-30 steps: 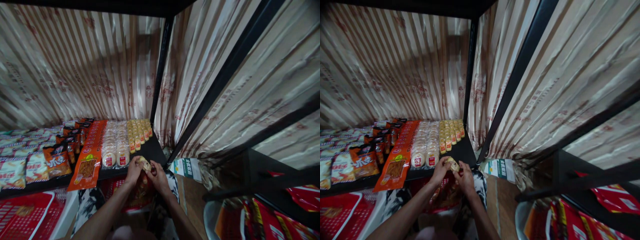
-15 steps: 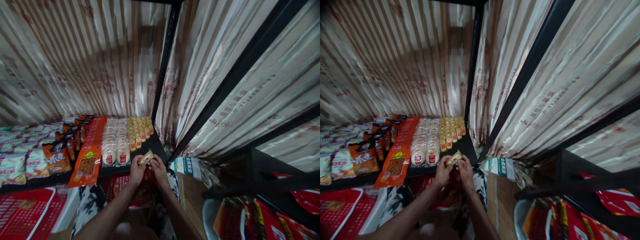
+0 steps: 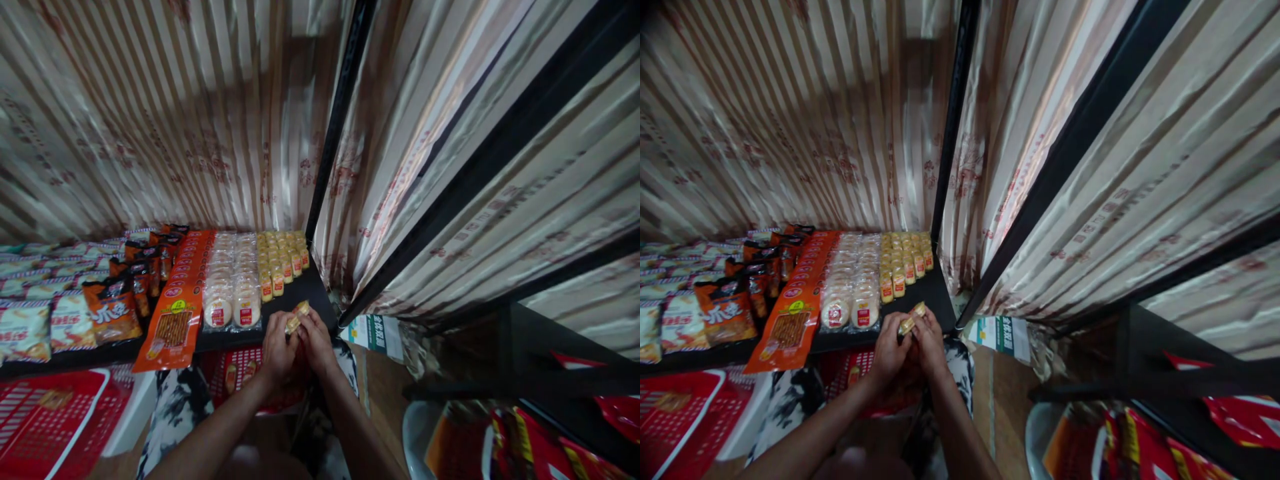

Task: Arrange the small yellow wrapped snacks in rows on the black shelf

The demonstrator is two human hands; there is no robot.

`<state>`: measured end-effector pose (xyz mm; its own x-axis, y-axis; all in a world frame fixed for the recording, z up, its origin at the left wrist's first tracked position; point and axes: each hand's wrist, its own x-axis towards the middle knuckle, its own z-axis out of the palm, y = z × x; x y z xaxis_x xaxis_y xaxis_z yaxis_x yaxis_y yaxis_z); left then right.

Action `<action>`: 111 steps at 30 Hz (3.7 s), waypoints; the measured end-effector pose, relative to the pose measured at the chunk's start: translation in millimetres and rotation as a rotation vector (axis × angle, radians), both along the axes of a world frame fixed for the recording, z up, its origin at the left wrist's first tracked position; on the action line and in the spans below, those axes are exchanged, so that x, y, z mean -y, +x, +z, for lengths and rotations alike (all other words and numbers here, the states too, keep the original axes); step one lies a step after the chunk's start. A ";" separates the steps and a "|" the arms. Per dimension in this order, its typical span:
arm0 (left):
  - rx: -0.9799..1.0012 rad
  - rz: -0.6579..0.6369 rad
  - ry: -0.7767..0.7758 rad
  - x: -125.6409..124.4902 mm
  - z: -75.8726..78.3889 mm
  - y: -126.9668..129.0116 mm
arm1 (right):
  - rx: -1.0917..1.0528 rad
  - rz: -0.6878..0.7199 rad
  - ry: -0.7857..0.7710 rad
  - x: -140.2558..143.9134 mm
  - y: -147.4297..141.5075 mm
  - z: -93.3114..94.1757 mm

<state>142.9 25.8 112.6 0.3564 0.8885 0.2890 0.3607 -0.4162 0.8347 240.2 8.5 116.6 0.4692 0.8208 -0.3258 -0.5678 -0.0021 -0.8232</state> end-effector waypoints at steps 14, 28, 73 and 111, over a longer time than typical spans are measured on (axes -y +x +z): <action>0.205 0.105 -0.112 -1.1 -12.1 4.7 | -0.147 -0.068 0.061 -2.6 6.3 9.2; 0.448 0.166 -0.580 -25.0 -14.9 14.6 | 0.660 0.083 -0.052 13.6 12.4 -24.7; 0.258 0.134 -0.448 -60.8 -18.2 17.2 | 1.187 -0.097 -0.123 -97.3 36.2 -53.2; 0.249 0.170 -0.414 -68.4 -26.3 23.8 | 0.988 -0.057 0.007 -106.1 33.2 -53.8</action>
